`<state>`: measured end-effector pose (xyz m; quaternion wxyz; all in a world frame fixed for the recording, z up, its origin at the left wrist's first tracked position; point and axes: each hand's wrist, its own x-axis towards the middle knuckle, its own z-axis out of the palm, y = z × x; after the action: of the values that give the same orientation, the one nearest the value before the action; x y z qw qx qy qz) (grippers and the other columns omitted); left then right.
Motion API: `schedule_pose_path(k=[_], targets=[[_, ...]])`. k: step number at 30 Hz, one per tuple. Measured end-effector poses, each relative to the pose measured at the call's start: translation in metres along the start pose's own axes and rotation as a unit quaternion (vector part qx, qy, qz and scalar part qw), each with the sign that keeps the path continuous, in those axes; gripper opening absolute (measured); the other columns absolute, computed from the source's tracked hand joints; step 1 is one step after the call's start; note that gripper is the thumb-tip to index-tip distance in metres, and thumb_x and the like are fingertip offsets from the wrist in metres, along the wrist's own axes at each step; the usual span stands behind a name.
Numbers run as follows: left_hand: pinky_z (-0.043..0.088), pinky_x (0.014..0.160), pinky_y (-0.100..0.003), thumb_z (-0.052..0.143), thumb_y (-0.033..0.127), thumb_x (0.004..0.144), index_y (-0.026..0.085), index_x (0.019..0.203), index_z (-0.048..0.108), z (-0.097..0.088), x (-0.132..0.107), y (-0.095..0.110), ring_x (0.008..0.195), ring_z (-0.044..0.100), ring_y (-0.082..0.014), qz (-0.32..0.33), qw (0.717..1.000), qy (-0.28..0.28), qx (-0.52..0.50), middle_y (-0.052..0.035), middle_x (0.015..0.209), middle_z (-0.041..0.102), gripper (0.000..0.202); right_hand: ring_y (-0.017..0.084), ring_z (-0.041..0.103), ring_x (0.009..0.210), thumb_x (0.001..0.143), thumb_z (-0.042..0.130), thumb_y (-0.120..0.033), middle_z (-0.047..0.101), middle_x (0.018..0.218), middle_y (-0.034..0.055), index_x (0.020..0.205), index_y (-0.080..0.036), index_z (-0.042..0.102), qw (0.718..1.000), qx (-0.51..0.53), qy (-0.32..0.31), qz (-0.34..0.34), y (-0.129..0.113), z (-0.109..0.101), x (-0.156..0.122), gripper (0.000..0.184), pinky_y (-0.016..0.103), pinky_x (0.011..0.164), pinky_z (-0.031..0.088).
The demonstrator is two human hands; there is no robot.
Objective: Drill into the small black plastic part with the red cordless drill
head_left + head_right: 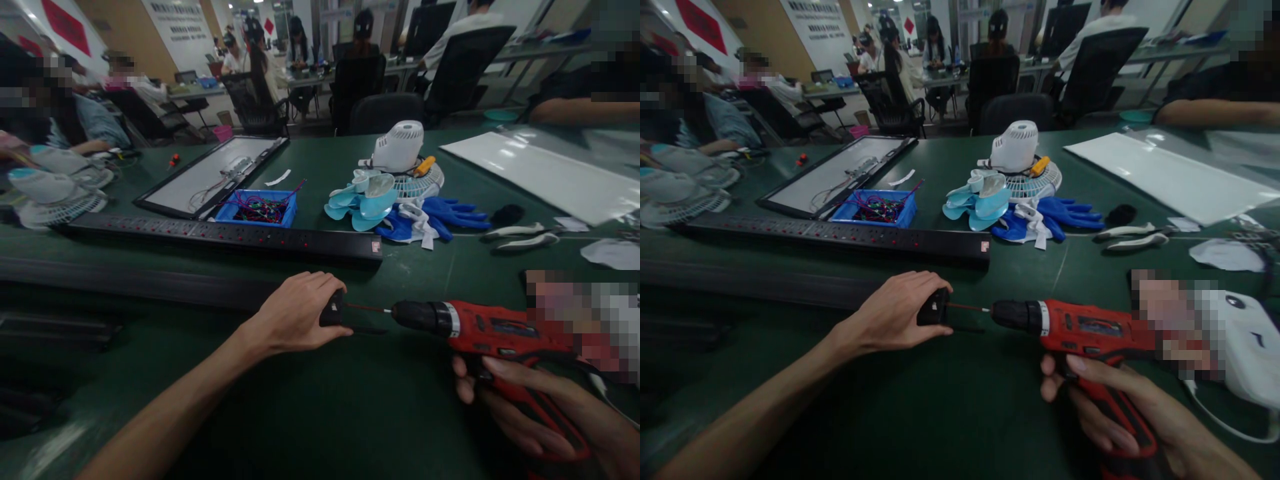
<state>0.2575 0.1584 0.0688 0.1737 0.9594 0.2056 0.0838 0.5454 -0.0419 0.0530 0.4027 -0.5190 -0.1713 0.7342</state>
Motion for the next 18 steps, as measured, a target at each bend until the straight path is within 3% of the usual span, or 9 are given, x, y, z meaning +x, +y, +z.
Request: schedule_pose_path(k=[2,9,14,18], targets=[[0.052,0.095,-0.043,0.079,0.053,0.085,0.02,0.121,0.058,0.0004,-0.0001,0.0,0.103,0.066,-0.0256,-0.003,1.0,0.0,-0.002,-0.0063,0.113,0.068,0.053,0.004,0.038,0.025,0.08,0.082,-0.052,0.06,0.038,-0.0027,0.084,-0.018,0.081,1.0,-0.012,0.003,-0.01,0.0005,-0.0014,0.0009,0.034,0.015,0.035,0.044],[0.053,0.093,-0.043,0.078,0.053,0.086,0.018,0.121,0.059,-0.0005,0.0002,0.001,0.102,0.066,-0.0259,-0.007,1.0,0.002,0.003,-0.0071,0.114,0.068,0.053,0.002,0.031,0.028,0.076,0.079,-0.063,0.052,0.038,-0.0058,0.062,-0.017,0.072,1.0,-0.011,0.002,0.024,0.0025,-0.0028,0.0011,0.048,0.013,0.032,0.037],[0.053,0.094,-0.043,0.078,0.054,0.086,0.018,0.121,0.059,0.0002,0.0005,0.0015,0.103,0.066,-0.0251,-0.006,1.0,0.003,-0.003,-0.0066,0.114,0.068,0.053,0.001,0.03,0.028,0.078,0.078,-0.062,0.048,0.038,-0.0069,0.059,-0.018,0.07,0.999,0.005,0.01,0.037,0.0012,-0.0011,0.0002,0.049,0.013,0.033,0.038],[0.053,0.095,-0.044,0.076,0.055,0.087,0.018,0.122,0.059,0.0006,0.0003,0.001,0.105,0.066,-0.0255,-0.007,1.0,0.006,0.001,-0.007,0.115,0.068,0.054,0.001,0.03,0.027,0.074,0.083,-0.06,0.054,0.042,-0.0061,0.059,-0.018,0.071,0.999,0.009,-0.005,0.035,-0.0032,0.0025,0.001,0.045,0.012,0.031,0.036]])
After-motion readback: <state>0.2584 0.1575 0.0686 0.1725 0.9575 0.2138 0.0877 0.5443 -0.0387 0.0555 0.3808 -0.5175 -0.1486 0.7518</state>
